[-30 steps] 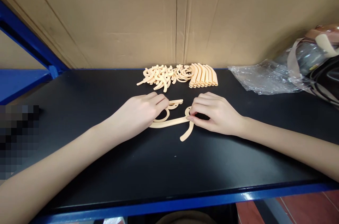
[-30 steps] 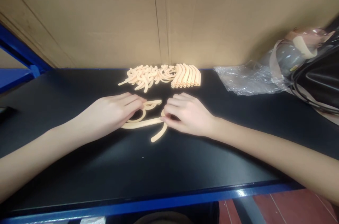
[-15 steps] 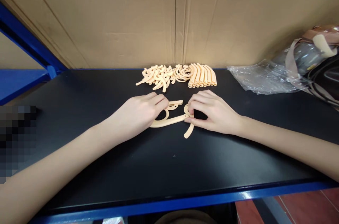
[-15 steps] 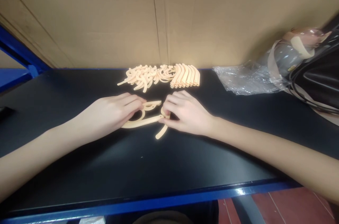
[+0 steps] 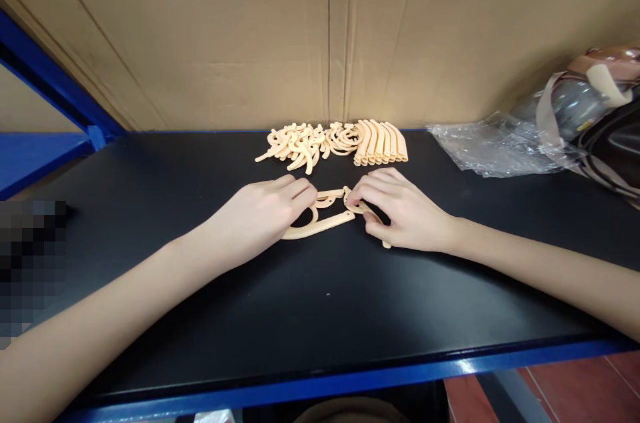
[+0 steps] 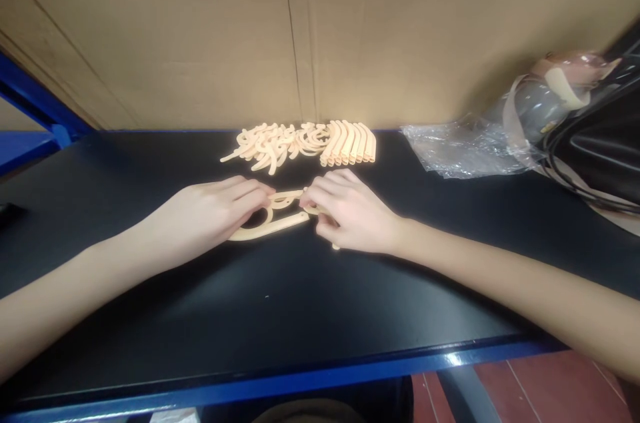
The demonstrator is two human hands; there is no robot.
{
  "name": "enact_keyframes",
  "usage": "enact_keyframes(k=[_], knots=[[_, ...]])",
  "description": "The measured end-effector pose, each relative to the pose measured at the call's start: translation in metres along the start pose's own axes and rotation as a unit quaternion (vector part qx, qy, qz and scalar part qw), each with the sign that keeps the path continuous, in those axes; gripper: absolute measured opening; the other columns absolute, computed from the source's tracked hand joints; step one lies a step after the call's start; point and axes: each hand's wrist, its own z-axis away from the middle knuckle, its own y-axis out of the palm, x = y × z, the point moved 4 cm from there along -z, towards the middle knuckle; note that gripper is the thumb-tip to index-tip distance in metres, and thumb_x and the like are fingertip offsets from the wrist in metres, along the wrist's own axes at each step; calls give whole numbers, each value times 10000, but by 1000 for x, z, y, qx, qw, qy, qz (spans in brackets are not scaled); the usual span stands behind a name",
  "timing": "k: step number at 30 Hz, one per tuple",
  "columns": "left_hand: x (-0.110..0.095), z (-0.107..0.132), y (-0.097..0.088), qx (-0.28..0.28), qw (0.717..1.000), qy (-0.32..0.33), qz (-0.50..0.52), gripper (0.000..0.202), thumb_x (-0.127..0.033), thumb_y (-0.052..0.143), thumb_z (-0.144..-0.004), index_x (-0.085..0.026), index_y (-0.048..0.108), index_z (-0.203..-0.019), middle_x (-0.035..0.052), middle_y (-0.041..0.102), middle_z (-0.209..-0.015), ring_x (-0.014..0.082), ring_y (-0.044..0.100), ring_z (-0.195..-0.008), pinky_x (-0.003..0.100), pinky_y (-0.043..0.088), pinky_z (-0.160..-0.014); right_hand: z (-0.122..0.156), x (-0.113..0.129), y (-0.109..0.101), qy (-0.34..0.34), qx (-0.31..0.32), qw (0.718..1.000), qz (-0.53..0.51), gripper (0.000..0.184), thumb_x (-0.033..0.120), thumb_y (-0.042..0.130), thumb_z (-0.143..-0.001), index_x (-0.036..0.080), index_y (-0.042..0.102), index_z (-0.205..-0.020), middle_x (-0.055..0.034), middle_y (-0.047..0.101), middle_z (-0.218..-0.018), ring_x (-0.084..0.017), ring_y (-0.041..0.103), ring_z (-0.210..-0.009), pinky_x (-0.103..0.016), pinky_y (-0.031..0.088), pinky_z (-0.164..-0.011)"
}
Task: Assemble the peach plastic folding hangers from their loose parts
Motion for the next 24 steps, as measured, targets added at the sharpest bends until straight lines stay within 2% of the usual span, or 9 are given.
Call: enact_keyframes(k=[3,9,12,15,18,21,24], knots=[[-1,-1,-2,-1,1000,-4,1,170,-52,500,-879,-146,573,-1001,35,615,-929,215,588,-820,303,464,-655,0,0,1,2,-5,1000,7,203,59,443,-759,160,533,-910,-23,562,-851,-189,491,-825,-342,348,-847],[-2,-2,-4,-12,998,-52,-44,165,-69,449,-899,-158,578,-847,22,599,-781,206,568,-687,321,431,-610,0,-2,2,6,-7,1000,15,208,50,450,-727,167,521,-884,-13,559,-836,-186,475,-814,-343,342,-856],[0,-2,-4,-32,996,-69,-55,181,-92,421,-914,-130,596,-887,60,631,-829,237,598,-751,353,452,-663,1,-2,1,2,-12,1000,15,231,35,457,-724,171,529,-897,-8,575,-848,-191,482,-845,-348,336,-879],[-2,-3,-5,-74,995,-68,15,193,-174,412,-956,-115,590,-1002,102,643,-1032,269,591,-982,379,467,-805,1,-3,0,-3,-23,1000,10,261,3,441,-741,175,537,-912,-2,588,-855,-195,493,-878,-350,333,-895],[-10,-5,-2,-67,986,-25,149,195,-303,453,-975,-164,561,-1059,80,595,-1183,251,519,-1136,376,437,-923,1,-4,0,-4,-35,999,11,286,-31,416,-755,172,544,-912,-3,594,-846,-198,498,-891,-356,330,-914],[-15,-6,3,-38,972,-7,233,161,-341,479,-967,-191,532,-991,68,564,-1226,242,455,-1210,378,409,-967,1,-5,0,4,-40,999,21,294,-41,415,-767,167,559,-917,-9,596,-840,-204,495,-894,-363,330,-917],[-14,-7,6,-23,965,-14,263,147,-306,463,-962,-192,484,-871,73,556,-1228,244,428,-1226,389,398,-975,1,-7,-2,21,-45,999,16,257,-20,433,-802,163,574,-915,-12,590,-818,-202,500,-870,-350,347,-888]])
